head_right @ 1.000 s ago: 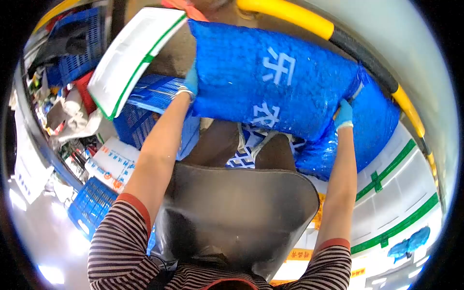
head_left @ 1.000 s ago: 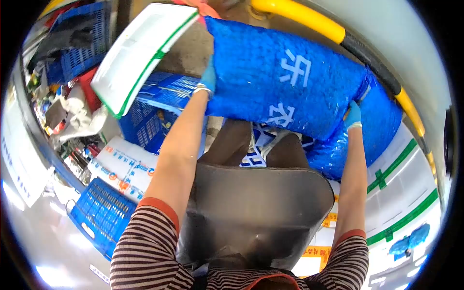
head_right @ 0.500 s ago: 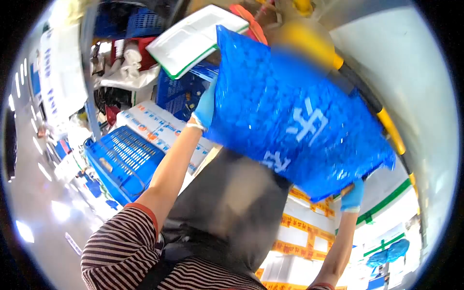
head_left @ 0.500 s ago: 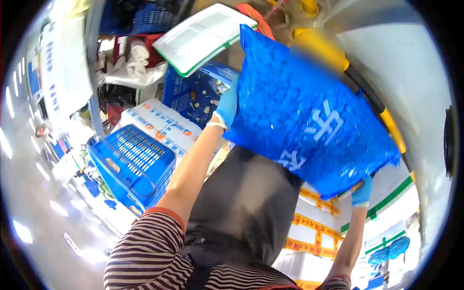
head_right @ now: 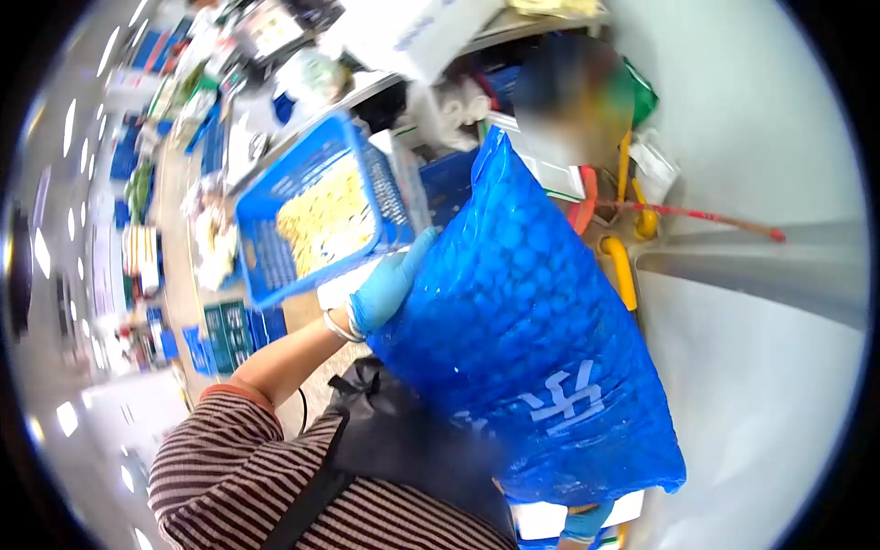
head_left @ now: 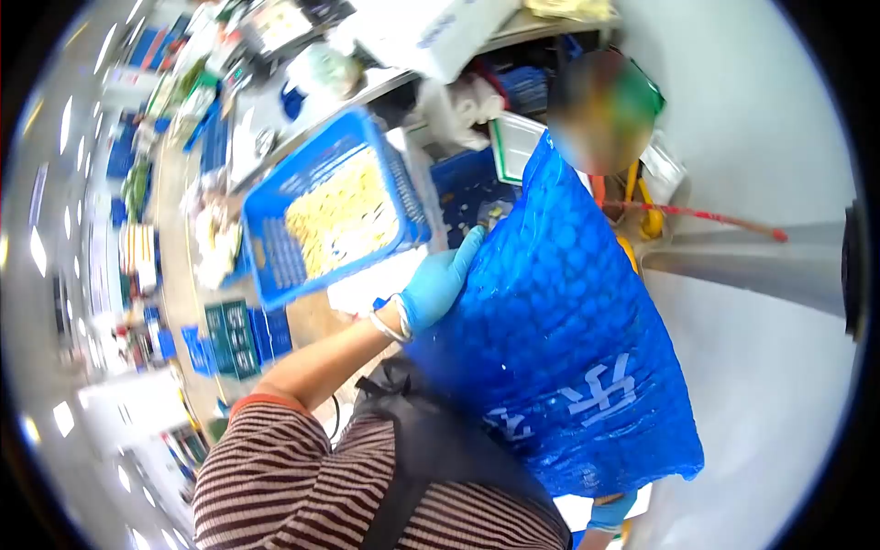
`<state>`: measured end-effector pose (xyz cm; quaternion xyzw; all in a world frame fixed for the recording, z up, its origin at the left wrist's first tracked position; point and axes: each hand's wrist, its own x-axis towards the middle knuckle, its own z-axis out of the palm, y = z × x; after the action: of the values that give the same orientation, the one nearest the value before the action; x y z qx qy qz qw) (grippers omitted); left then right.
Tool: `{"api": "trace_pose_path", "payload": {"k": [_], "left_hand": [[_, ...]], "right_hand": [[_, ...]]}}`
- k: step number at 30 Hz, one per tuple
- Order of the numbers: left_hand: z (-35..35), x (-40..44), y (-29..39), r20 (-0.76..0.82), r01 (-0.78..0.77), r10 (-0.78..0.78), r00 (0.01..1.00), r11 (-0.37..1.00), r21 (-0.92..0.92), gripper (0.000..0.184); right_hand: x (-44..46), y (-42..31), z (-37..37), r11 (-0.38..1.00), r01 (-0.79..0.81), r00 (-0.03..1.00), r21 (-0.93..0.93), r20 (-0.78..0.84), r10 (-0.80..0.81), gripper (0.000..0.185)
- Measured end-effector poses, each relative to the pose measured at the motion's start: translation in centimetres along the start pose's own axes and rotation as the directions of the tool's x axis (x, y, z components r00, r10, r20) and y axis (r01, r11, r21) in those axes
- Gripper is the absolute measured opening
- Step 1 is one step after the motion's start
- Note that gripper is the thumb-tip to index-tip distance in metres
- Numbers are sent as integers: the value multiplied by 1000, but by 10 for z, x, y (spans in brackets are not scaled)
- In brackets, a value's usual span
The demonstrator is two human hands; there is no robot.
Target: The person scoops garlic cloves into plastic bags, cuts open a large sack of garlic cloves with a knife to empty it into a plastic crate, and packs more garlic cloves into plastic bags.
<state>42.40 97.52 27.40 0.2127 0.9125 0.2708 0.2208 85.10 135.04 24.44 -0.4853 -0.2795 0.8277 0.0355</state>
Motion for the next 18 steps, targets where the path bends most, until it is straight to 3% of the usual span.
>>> {"api": "trace_pose_path", "payload": {"k": [3,5,8,10,14,16,18], "left_hand": [[-19,-85,7,-200,116,-117,973,993,-19,63],[-32,-121,17,-369,41,-22,929,998,44,61],[-51,-164,12,-338,65,-171,926,951,-303,58],[-48,-187,-3,-474,7,-68,878,991,-131,55],[-42,-229,-46,-465,38,-177,867,956,-292,50],[-47,-248,-68,-412,68,-324,852,847,-527,46],[-78,-264,-60,-305,76,-524,795,585,-807,43]], "right_hand": [[1,-16,17,998,-17,995,-67,101,24,61],[-5,-23,28,994,-18,989,-106,142,33,61],[-15,-20,43,988,-12,982,-155,185,41,61],[-22,-19,54,983,-8,975,-183,217,48,61],[-25,1,82,976,7,958,-217,283,56,61],[-29,17,98,974,16,950,-224,308,55,61],[-32,42,113,973,20,940,-229,336,60,61]]}}
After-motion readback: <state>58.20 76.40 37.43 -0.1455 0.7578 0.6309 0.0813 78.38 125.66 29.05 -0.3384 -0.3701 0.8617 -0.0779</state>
